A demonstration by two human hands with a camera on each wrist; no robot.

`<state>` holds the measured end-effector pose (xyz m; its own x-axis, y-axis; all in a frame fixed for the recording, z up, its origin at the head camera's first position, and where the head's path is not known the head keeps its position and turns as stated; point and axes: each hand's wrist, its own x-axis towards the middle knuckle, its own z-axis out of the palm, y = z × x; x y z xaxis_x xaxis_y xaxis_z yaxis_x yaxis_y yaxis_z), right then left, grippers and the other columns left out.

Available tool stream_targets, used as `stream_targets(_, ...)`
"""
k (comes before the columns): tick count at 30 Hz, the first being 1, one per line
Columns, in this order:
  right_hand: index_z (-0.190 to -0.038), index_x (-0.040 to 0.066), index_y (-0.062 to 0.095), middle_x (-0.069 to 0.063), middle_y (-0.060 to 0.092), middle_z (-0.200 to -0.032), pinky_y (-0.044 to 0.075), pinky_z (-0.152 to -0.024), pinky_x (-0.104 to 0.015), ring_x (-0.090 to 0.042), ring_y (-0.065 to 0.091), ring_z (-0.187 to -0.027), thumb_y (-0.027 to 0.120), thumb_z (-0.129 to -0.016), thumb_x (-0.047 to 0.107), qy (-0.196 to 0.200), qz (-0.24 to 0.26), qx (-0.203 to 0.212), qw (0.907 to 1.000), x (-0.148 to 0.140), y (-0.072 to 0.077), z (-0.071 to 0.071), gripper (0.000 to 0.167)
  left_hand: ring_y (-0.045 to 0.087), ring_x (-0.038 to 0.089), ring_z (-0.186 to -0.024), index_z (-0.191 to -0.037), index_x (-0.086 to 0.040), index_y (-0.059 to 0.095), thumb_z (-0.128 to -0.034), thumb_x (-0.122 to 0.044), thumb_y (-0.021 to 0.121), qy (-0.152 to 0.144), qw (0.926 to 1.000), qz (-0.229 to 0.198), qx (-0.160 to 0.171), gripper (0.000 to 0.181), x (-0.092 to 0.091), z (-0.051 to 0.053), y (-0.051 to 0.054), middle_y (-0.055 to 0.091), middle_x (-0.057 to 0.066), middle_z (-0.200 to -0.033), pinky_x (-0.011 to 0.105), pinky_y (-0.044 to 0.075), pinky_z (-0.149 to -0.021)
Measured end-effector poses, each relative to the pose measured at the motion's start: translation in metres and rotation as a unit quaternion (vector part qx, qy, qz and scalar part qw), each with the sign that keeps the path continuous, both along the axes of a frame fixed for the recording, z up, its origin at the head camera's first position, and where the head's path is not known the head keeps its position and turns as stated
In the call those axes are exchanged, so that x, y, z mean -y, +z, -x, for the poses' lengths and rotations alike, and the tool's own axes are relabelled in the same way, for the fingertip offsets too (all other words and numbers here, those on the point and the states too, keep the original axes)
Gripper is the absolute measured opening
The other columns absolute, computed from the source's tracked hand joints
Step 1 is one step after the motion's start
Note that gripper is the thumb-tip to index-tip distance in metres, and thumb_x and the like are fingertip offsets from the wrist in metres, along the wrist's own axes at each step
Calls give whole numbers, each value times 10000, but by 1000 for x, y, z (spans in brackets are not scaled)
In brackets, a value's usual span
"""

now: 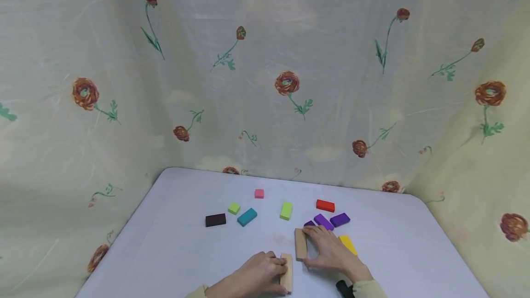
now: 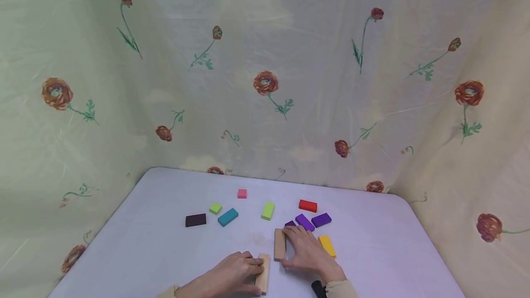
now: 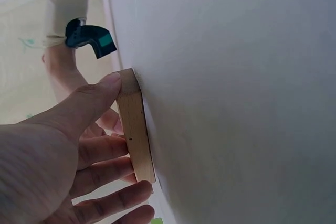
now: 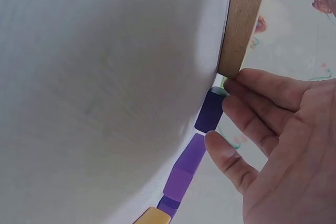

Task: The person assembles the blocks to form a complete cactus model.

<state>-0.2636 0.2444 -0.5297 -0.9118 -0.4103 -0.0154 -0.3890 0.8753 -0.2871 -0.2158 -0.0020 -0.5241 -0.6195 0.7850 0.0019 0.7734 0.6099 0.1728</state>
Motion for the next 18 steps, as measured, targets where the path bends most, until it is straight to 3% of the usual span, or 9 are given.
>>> stream_targets(18, -1354, 101, 523, -80, 558, -1342, 352, -1062, -594, -315, 466, -1282, 763, -691, 581, 5, 52, -77, 10000, 0, 0, 2, 853, 569, 24, -938, -1210, -254, 669, -840, -590, 608, 144, 9999, 72, 34, 503, -3, -3, 2, 657, -116, -1218, 188, 481, -760)
